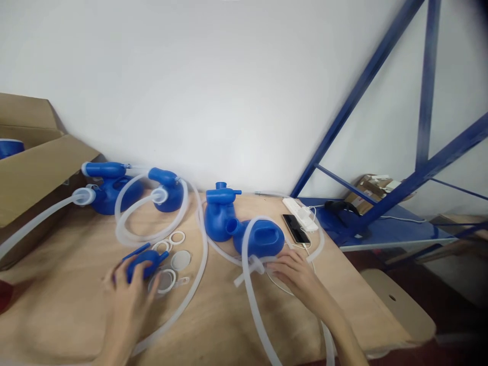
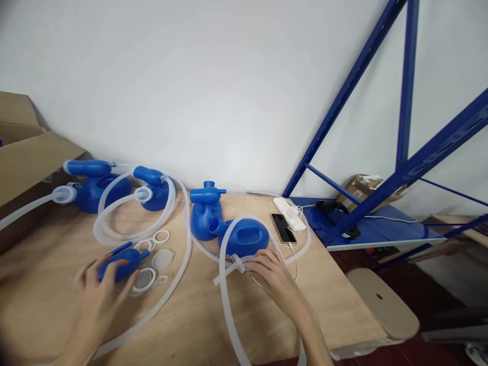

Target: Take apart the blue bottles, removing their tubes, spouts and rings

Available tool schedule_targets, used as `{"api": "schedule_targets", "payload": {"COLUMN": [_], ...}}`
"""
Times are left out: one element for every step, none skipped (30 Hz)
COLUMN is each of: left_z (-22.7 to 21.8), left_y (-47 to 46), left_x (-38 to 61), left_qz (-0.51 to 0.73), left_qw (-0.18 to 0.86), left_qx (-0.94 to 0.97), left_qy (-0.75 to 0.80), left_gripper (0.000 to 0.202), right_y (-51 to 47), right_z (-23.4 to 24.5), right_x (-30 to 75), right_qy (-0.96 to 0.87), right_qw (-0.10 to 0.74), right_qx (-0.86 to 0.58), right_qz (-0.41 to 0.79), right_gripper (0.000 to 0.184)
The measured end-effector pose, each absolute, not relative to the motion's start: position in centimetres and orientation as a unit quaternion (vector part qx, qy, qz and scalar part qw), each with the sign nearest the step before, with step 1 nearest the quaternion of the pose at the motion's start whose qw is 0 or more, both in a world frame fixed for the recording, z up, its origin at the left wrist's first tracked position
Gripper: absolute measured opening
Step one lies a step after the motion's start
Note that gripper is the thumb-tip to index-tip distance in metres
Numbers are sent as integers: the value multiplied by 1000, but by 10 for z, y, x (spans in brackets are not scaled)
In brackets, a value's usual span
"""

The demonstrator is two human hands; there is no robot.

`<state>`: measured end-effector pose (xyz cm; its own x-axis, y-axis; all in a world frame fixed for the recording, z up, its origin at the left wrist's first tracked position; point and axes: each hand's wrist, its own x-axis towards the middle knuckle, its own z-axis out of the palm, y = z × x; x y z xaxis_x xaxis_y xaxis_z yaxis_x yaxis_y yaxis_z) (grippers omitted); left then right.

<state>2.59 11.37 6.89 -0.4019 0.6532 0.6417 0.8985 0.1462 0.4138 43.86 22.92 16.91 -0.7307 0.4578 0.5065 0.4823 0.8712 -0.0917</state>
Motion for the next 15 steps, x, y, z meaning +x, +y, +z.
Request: {"api": "schedule_targets", "payload": {"left_z": [77, 85, 92, 97, 99, 100, 98, 96, 93, 91, 91, 92, 95, 100, 105], "left_y": [117, 120, 124, 129, 133, 138, 143, 149, 154, 159, 164, 169, 173, 178, 182], "left_x": [47, 71, 97, 122, 145, 164, 180, 191, 199, 203, 205, 206, 205, 205, 205], "left_qz": [-426, -461, -481, -482, -482, -479, -478, -477, -478, -484, -493, -501, -507, -509, -509], "left_qw": [135, 72, -14, -124, -231, -326, -385, -416, -442, -466, -494, -524, -552, -576, -594], "left_qx": [-568, -595, -612, -617, -584, -550, -525, -513, -503, -487, -461, -427, -391, -360, -337], "left_qy": [-691, -655, -627, -610, -610, -601, -590, -580, -568, -558, -549, -541, -534, -529, -524], "left_gripper": [38, 35, 34, 37, 50, 71, 85, 89, 90, 89, 87, 86, 86, 86, 86], "right_y": [222, 215, 208, 202, 197, 191, 186, 181, 174, 166, 157, 147, 135, 123, 111], "right_z": [168, 167, 166, 164, 162, 159, 154, 146, 137, 125, 111, 95, 78, 61, 45], "right_x": [440, 440, 440, 440, 441, 444, 449, 455, 464, 474, 484, 494, 502, 509, 514], "right_qy": [-931, -932, -933, -933, -931, -927, -918, -905, -888, -865, -839, -810, -779, -741, -670], "right_qw": [264, 258, 248, 235, 223, 214, 211, 215, 226, 241, 258, 278, 288, 293, 295], "right_qx": [-252, -252, -256, -265, -277, -294, -319, -347, -380, -417, -454, -490, -536, -589, -669], "right_qz": [-28, -36, -49, -63, -79, -93, -105, -117, -129, -140, -150, -161, -150, -135, -126], "right_gripper": [20, 21, 23, 25, 27, 27, 26, 24, 24, 24, 26, 32, 37, 44, 55]}}
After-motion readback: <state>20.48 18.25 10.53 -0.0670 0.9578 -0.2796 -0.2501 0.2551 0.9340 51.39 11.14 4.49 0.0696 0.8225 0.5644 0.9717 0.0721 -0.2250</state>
